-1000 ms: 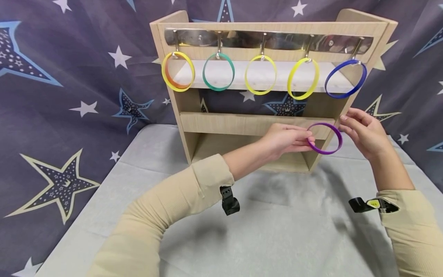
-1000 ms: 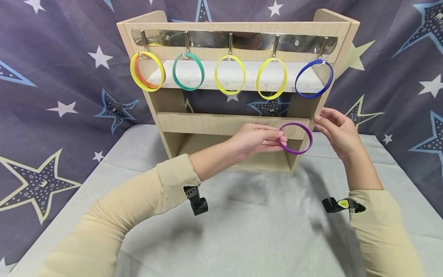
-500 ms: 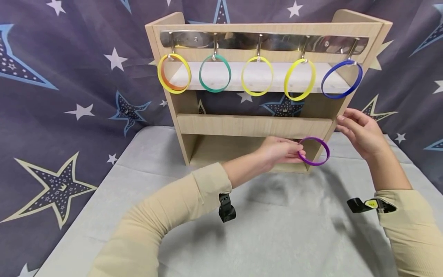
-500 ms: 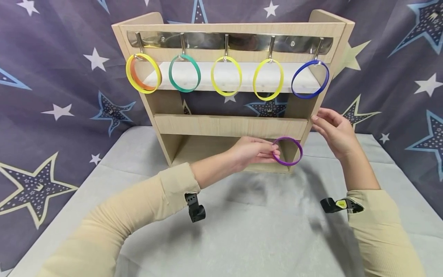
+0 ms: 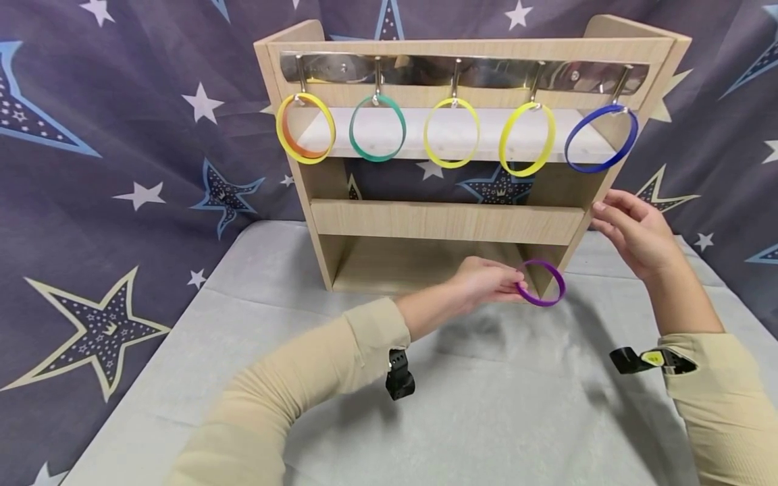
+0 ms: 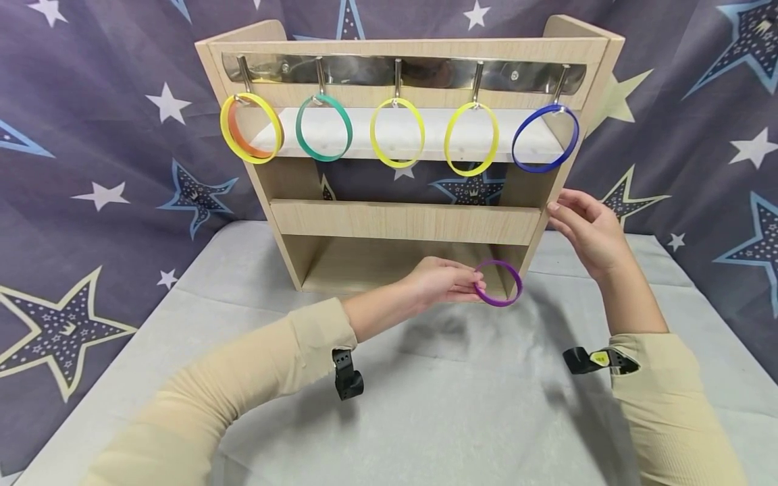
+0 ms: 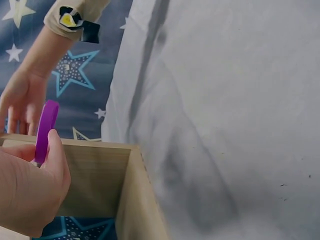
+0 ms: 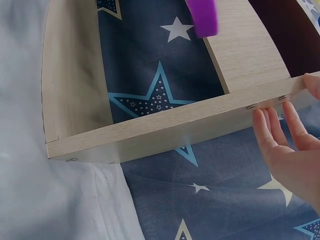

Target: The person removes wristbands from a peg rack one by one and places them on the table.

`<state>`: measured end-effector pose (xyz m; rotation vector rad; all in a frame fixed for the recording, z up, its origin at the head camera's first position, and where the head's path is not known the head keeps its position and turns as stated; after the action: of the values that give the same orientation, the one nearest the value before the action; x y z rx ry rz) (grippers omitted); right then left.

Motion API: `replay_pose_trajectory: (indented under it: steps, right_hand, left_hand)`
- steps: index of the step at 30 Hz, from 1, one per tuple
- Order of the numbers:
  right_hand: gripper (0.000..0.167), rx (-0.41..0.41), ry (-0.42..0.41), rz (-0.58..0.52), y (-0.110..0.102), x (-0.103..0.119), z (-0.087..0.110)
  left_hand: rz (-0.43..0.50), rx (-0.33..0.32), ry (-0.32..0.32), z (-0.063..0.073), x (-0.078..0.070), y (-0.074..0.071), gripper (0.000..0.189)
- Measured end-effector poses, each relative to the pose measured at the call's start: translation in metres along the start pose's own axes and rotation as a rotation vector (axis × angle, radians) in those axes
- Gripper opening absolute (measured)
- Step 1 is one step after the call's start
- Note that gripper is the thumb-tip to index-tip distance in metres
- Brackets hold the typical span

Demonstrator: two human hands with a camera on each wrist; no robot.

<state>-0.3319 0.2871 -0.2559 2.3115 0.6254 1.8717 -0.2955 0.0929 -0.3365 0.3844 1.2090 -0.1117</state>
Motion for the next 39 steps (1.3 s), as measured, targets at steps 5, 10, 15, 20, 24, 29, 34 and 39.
replay_pose_trajectory:
  steps: [5, 10, 15, 20, 24, 29, 34, 39]
  right_hand:
    - [0.022, 0.001, -0.007, -0.005, 0.0, 0.0, 0.0]
    - [0.023, 0.008, -0.021, -0.016, 0.0, 0.001, 0.0]
    - [0.023, 0.007, -0.021, 0.0, 0.001, 0.001, -0.001]
    - [0.023, 0.012, -0.029, -0.01, 0.001, 0.002, -0.001]
    - [0.023, 0.008, -0.028, -0.01, 0.001, 0.001, -0.001]
    - [0.023, 0.003, -0.021, -0.011, -0.001, 0.001, 0.0]
    - [0.023, -0.001, -0.016, -0.011, -0.002, 0.0, 0.0]
    - [0.022, -0.006, -0.015, -0.009, -0.002, 0.0, -0.001]
  left_hand:
    - [-0.034, -0.014, -0.001, -0.003, 0.009, -0.002, 0.024]
    - [-0.049, -0.016, -0.016, -0.005, 0.023, -0.004, 0.025]
    - [-0.053, -0.022, -0.022, -0.008, 0.04, -0.006, 0.022]
    - [-0.061, -0.031, -0.034, -0.01, 0.054, -0.005, 0.02]
    - [-0.083, -0.034, -0.057, -0.009, 0.066, -0.005, 0.018]
    - [-0.091, -0.068, -0.067, -0.01, 0.078, -0.007, 0.014]
    - [-0.073, -0.097, -0.076, -0.013, 0.085, -0.007, 0.013]
    - [-0.067, -0.115, -0.097, -0.017, 0.091, -0.008, 0.011]
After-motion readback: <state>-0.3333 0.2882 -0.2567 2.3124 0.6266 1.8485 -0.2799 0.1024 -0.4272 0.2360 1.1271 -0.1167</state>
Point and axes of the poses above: each hand's wrist, its own z-axis away from the middle knuckle, its own y-axis out of the palm, x = y × z, the point moved 9 cm from there along -z, towards the middle knuckle, and after that the axes turned 4 degrees about y, right-handed, at the moved point
